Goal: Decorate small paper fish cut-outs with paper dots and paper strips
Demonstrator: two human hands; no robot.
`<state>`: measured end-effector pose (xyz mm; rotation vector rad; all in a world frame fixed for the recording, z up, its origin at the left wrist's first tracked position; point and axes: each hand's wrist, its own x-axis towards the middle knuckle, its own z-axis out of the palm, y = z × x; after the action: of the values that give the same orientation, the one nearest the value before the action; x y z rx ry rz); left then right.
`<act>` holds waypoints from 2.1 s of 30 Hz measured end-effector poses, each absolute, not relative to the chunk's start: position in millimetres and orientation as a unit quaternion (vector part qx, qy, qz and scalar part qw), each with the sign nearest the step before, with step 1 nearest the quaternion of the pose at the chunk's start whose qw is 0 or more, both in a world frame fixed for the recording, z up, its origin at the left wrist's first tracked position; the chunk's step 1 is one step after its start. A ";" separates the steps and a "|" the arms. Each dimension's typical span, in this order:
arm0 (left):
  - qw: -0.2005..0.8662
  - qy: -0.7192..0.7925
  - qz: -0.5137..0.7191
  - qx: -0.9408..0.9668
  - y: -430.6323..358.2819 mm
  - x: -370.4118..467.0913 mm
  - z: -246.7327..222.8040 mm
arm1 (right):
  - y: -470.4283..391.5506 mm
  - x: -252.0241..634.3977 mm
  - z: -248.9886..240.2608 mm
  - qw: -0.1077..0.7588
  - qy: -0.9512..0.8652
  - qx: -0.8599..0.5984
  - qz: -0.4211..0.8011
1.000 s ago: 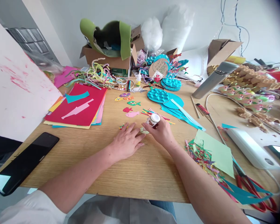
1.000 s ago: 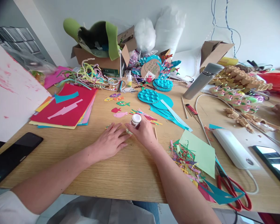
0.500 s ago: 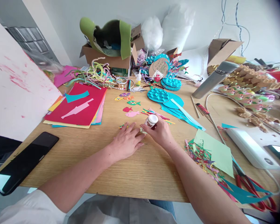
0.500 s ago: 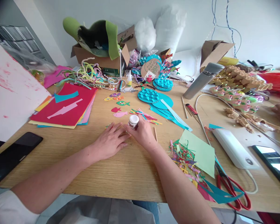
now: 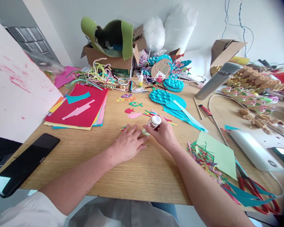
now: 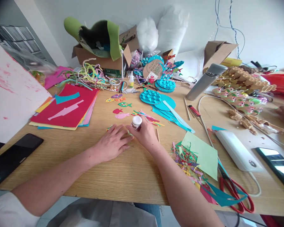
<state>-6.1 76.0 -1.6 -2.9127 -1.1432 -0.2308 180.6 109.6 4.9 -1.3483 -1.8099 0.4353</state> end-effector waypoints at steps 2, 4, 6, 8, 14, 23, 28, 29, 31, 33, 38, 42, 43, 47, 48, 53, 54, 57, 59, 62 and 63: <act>0.004 -0.367 -0.076 -0.927 75.8 -6.2 -2.1 | 109.7 180.3 5.6 0.412 -0.717 -0.536 0.170; 0.007 -0.370 -0.080 -0.926 75.6 -6.2 -2.4 | 109.9 180.3 6.2 0.417 -0.710 -0.544 0.164; 0.008 -0.369 -0.082 -0.926 75.3 -6.2 -2.4 | 110.2 180.3 6.4 0.416 -0.707 -0.547 0.165; 0.009 -0.368 -0.080 -0.926 75.2 -6.2 -2.4 | 110.5 180.3 6.2 0.416 -0.709 -0.544 0.169; 0.012 -0.367 -0.084 -0.926 75.5 -6.5 -3.0 | 111.5 180.4 5.1 0.416 -0.700 -0.559 0.156; 0.014 -0.373 -0.081 -0.924 75.4 -4.9 -3.4 | 111.7 180.2 5.2 0.416 -0.698 -0.563 0.153; 0.015 -0.371 -0.079 -0.925 74.9 -3.9 -1.6 | 112.5 177.8 2.7 0.424 -0.705 -0.544 0.164; 0.016 -0.371 -0.079 -0.925 74.8 -3.7 -1.4 | 112.9 177.7 2.2 0.426 -0.704 -0.545 0.160; 0.018 -0.372 -0.078 -0.925 74.6 -3.5 -1.1 | 113.6 177.8 1.6 0.428 -0.698 -0.554 0.148; 0.019 -0.372 -0.077 -0.925 74.5 -3.3 -0.7 | 114.1 177.9 1.1 0.431 -0.696 -0.555 0.145; 0.020 -0.373 -0.076 -0.925 74.5 -2.9 -0.2 | 114.8 177.2 -0.8 0.430 -0.705 -0.542 0.154; 0.017 -0.370 -0.077 -0.926 74.6 -3.1 -0.8 | 115.0 176.2 -1.4 0.432 -0.698 -0.549 0.154; 0.016 -0.369 -0.076 -0.926 74.6 -3.1 -0.9 | 115.0 175.9 -1.3 0.430 -0.701 -0.546 0.161; 0.017 -0.371 -0.075 -0.926 74.8 -3.2 -0.8 | 116.1 175.3 -1.6 0.429 -0.700 -0.549 0.157; 0.018 -0.371 -0.076 -0.926 74.8 -3.2 -0.8 | 116.6 175.2 -1.7 0.432 -0.696 -0.554 0.150; 0.019 -0.367 -0.073 -0.927 74.9 -3.1 -0.4 | 117.6 173.7 -1.0 0.424 -0.694 -0.561 0.153; 0.019 -0.368 -0.073 -0.927 74.9 -3.0 -0.2 | 117.6 173.4 -0.6 0.424 -0.694 -0.562 0.152; 0.020 -0.369 -0.073 -0.926 74.9 -2.8 0.2 | 117.6 172.8 0.7 0.435 -0.687 -0.564 0.145; 0.019 -0.367 -0.073 -0.927 74.9 -2.7 0.5 | 117.7 172.6 1.2 0.432 -0.689 -0.563 0.147; 0.019 -0.370 -0.074 -0.926 74.9 -2.8 0.7 | 118.2 172.9 1.4 0.425 -0.690 -0.565 0.155; 0.019 -0.370 -0.075 -0.926 74.8 -2.9 0.6 | 118.4 173.1 1.4 0.426 -0.688 -0.566 0.156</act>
<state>-2.9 74.8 0.6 -2.8739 -1.1490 -0.2315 173.1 118.4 1.4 -1.4160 -1.7205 0.3910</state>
